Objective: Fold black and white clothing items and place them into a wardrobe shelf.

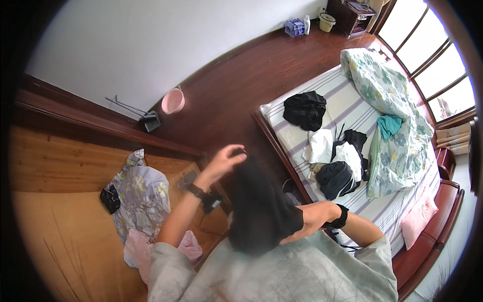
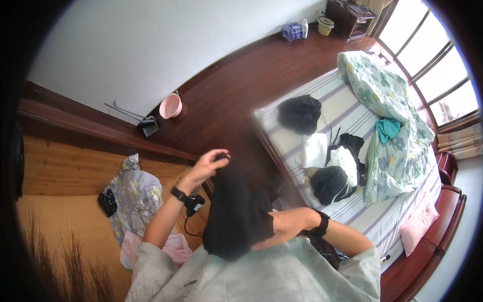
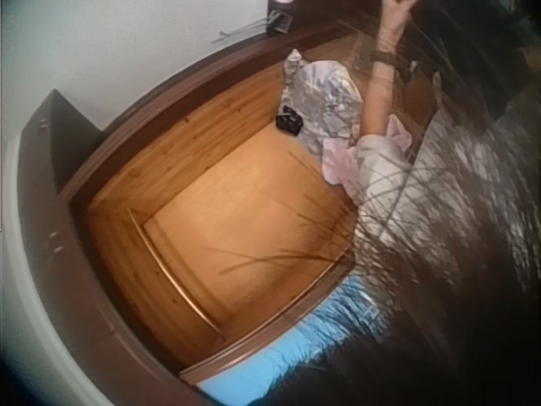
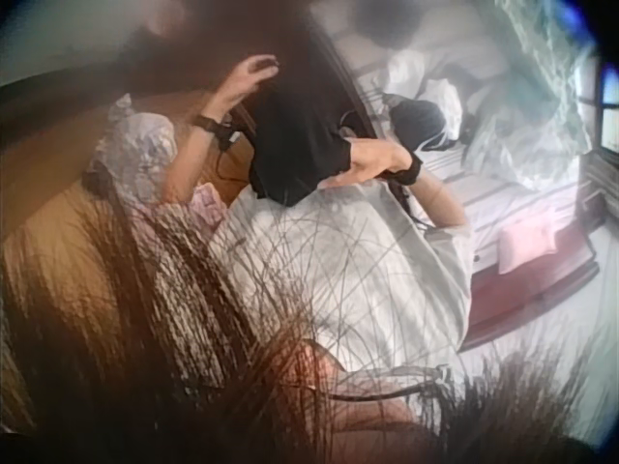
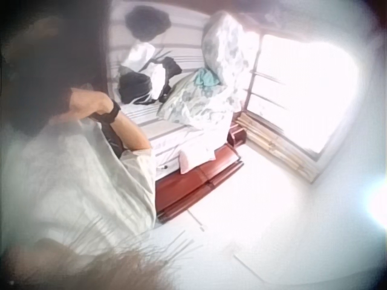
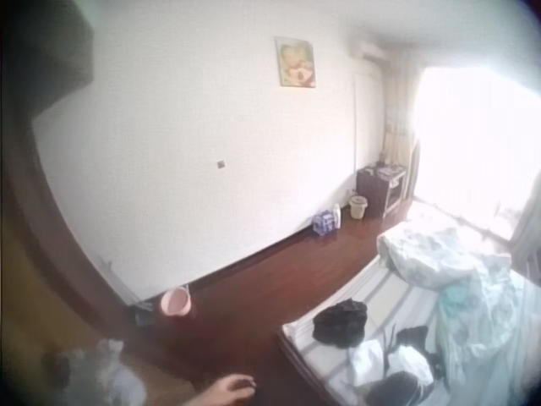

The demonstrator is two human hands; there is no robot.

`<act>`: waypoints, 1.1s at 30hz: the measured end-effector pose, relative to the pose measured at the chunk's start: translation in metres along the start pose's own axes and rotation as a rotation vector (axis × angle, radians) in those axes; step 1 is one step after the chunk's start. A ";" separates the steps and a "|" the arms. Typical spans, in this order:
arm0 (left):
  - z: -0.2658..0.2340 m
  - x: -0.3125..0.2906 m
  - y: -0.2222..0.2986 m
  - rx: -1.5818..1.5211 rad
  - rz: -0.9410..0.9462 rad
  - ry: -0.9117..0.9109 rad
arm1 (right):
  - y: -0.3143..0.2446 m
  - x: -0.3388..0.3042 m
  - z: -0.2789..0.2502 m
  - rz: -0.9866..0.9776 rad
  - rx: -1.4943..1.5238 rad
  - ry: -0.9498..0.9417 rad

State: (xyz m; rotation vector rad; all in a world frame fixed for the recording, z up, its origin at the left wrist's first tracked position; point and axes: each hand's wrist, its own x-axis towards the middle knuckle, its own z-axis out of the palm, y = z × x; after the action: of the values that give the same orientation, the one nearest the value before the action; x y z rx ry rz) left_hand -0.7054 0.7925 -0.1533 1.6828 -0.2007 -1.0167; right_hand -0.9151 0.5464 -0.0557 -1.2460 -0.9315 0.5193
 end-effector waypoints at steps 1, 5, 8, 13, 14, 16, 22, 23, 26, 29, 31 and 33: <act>0.013 0.000 -0.003 0.036 -0.030 -0.030 | 0.000 -0.001 0.000 -0.006 -0.027 0.027; 0.034 0.004 -0.046 0.272 0.169 -0.254 | -0.009 -0.001 -0.009 0.055 -0.027 0.066; 0.042 0.008 -0.050 0.487 0.534 -0.443 | -0.015 -0.001 -0.013 0.108 0.004 0.151; 0.059 -0.016 -0.020 -0.010 0.495 -0.797 | -0.024 0.003 -0.028 0.163 -0.065 0.181; 0.060 -0.021 -0.029 -0.151 0.409 -0.832 | -0.024 0.004 -0.032 0.093 -0.119 0.222; 0.055 -0.029 -0.053 -0.480 0.208 -0.851 | -0.024 0.003 -0.040 0.024 -0.189 0.249; 0.037 -0.022 -0.092 -1.026 -0.138 -0.785 | -0.025 0.004 -0.054 0.161 0.092 0.705; 0.043 -0.028 -0.079 -1.029 -0.146 -0.788 | -0.022 0.000 -0.059 0.210 0.157 0.707; 0.071 -0.067 0.011 -0.495 0.262 -0.538 | -0.024 0.001 -0.062 0.286 0.281 0.800; 0.075 -0.068 0.027 -0.100 0.206 -0.370 | -0.017 0.000 -0.066 0.322 0.368 0.825; 0.074 -0.066 0.028 0.014 0.159 -0.273 | -0.022 -0.001 -0.070 0.336 0.427 0.874; 0.070 -0.070 0.035 -0.057 0.194 -0.254 | -0.019 -0.004 -0.077 0.311 0.526 0.893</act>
State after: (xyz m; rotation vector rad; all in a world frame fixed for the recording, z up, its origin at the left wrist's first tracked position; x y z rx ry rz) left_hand -0.7850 0.7712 -0.0893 1.4493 -0.4873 -1.0761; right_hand -0.8568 0.4952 -0.0420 -0.9740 0.1553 0.3506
